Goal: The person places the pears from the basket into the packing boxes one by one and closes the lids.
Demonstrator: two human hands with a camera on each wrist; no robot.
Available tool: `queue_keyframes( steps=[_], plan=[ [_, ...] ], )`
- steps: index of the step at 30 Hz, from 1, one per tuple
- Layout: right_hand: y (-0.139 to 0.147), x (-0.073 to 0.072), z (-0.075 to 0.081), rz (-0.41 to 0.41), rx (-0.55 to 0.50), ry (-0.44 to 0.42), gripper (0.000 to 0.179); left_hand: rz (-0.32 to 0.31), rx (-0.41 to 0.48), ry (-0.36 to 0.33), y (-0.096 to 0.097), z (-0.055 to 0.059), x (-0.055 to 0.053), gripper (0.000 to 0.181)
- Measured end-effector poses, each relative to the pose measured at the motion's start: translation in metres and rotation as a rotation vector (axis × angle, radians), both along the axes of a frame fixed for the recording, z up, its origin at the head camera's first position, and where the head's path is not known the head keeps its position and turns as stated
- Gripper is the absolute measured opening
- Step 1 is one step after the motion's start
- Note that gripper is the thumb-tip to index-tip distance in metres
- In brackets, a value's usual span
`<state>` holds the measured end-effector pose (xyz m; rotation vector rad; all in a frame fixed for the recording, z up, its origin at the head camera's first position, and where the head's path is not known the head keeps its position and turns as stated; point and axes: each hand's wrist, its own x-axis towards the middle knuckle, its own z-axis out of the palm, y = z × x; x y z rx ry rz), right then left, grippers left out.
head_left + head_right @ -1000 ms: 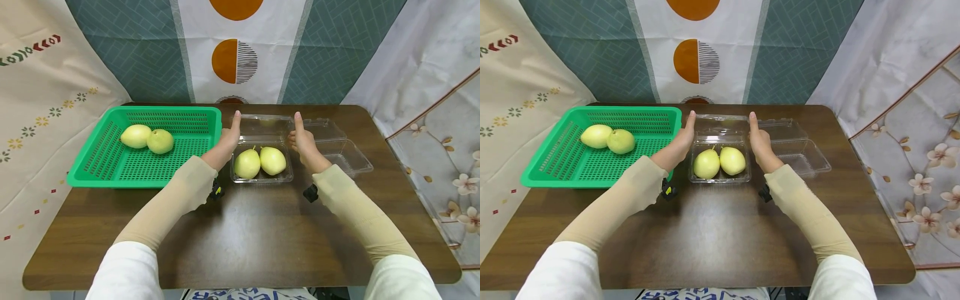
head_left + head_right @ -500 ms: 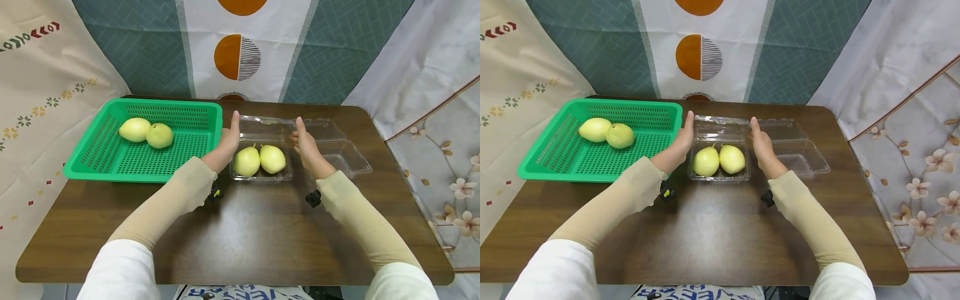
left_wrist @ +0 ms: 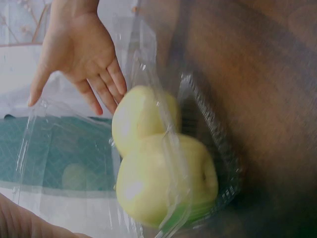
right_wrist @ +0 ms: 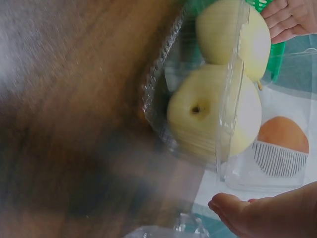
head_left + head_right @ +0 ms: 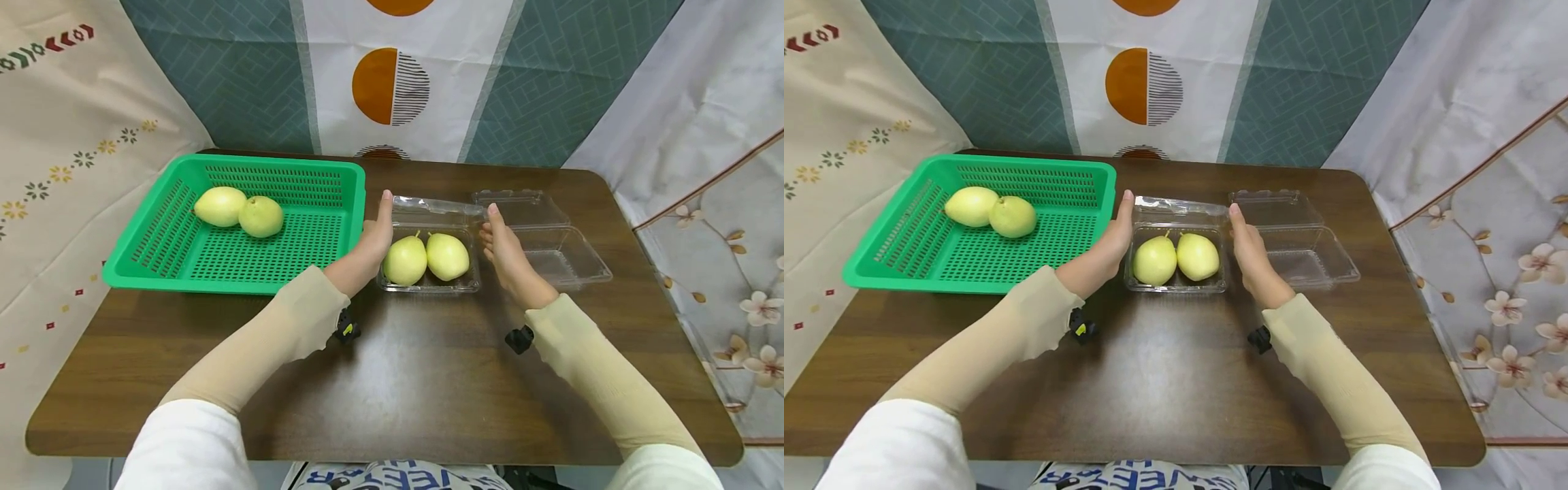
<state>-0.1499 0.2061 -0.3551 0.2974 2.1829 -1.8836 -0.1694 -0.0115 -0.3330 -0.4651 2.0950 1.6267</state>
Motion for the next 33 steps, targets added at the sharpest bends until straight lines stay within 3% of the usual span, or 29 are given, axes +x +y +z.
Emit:
queue_keyframes(
  steps=[11, 23, 27, 33],
  plan=[
    [0.000, 0.026, -0.015, 0.022, -0.016, -0.051, 0.093, -0.037, 0.032, -0.022, -0.003, -0.016, 0.023, 0.092],
    [0.000, 0.034, -0.020, 0.082, -0.017, -0.066, 0.097, -0.007, 0.082, 0.013, -0.006, -0.028, 0.037, 0.091],
    [-0.001, 0.037, -0.023, 0.064, -0.022, -0.081, 0.094, -0.008, 0.098, 0.038, -0.007, -0.034, 0.042, 0.091],
    [-0.001, 0.041, -0.031, 0.078, -0.033, -0.058, 0.108, -0.013, 0.091, 0.061, -0.008, -0.043, 0.049, 0.090]
  ],
)
